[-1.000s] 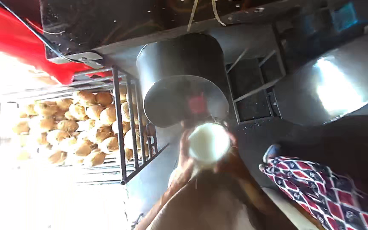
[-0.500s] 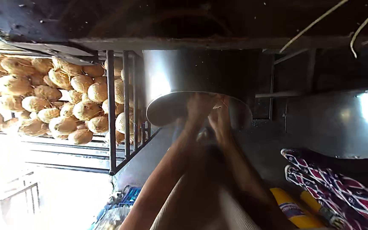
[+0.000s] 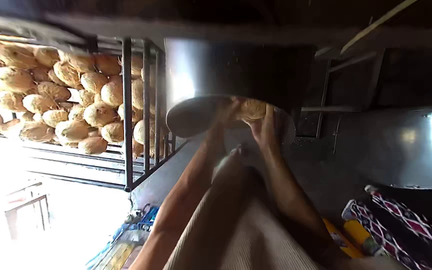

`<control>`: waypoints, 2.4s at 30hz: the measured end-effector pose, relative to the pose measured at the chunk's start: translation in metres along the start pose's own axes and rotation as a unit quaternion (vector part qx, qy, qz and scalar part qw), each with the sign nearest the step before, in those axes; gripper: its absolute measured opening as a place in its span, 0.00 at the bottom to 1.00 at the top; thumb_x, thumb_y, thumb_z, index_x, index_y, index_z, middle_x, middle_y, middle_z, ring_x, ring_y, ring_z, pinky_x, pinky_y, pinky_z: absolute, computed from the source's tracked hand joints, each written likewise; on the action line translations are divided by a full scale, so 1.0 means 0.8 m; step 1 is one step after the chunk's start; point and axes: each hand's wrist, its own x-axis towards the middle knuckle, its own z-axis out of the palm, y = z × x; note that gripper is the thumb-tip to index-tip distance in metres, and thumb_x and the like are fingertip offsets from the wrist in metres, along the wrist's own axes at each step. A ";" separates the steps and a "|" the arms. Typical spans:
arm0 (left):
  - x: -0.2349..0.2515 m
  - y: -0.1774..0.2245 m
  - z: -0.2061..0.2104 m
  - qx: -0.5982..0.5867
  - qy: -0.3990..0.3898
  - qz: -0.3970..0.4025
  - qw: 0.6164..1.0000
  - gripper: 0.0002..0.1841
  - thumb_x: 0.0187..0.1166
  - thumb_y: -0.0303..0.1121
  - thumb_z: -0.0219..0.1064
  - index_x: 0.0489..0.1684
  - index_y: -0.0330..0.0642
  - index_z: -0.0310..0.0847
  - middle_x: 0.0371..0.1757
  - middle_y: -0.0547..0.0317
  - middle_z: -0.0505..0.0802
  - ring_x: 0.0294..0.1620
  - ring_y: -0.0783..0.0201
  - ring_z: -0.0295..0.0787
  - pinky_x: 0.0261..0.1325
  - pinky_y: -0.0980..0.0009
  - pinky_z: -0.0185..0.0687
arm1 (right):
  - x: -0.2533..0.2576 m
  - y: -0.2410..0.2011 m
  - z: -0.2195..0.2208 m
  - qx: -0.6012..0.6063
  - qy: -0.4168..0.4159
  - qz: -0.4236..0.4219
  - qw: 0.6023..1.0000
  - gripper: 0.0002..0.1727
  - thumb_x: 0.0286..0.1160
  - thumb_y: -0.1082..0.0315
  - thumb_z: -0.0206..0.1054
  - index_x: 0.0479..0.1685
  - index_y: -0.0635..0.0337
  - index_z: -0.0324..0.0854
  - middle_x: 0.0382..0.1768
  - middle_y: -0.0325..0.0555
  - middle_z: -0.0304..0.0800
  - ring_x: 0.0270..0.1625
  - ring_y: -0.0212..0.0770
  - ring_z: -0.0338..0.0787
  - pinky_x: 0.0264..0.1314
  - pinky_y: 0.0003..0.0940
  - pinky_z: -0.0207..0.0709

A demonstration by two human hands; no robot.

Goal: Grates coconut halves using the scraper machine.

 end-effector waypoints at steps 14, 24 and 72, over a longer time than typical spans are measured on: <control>0.063 0.000 0.020 -0.127 0.070 0.116 0.983 0.20 0.71 0.30 0.76 0.58 0.32 0.80 0.47 0.58 0.92 0.49 0.74 0.88 0.59 0.70 0.86 | 0.018 -0.003 0.028 -0.088 0.092 0.001 0.992 0.31 0.84 0.43 0.62 0.83 0.42 0.65 0.72 0.48 0.79 0.68 0.51 0.85 0.60 0.55 0.87; 0.042 0.026 0.032 0.234 0.121 0.021 0.964 0.38 0.68 0.61 0.74 0.67 0.39 0.80 0.55 0.40 0.92 0.59 0.43 0.90 0.61 0.38 0.83 | 0.020 0.011 0.003 -0.035 0.033 0.001 0.999 0.32 0.86 0.36 0.53 0.80 0.46 0.69 0.70 0.44 0.81 0.70 0.46 0.84 0.66 0.53 0.85; 0.059 -0.016 0.023 -0.201 0.069 0.005 0.977 0.20 0.82 0.42 0.64 0.64 0.37 0.76 0.44 0.62 0.88 0.42 0.76 0.84 0.46 0.73 0.84 | 0.018 0.009 0.020 -0.064 0.087 -0.002 0.994 0.34 0.85 0.42 0.59 0.87 0.39 0.59 0.80 0.45 0.71 0.79 0.49 0.76 0.70 0.58 0.81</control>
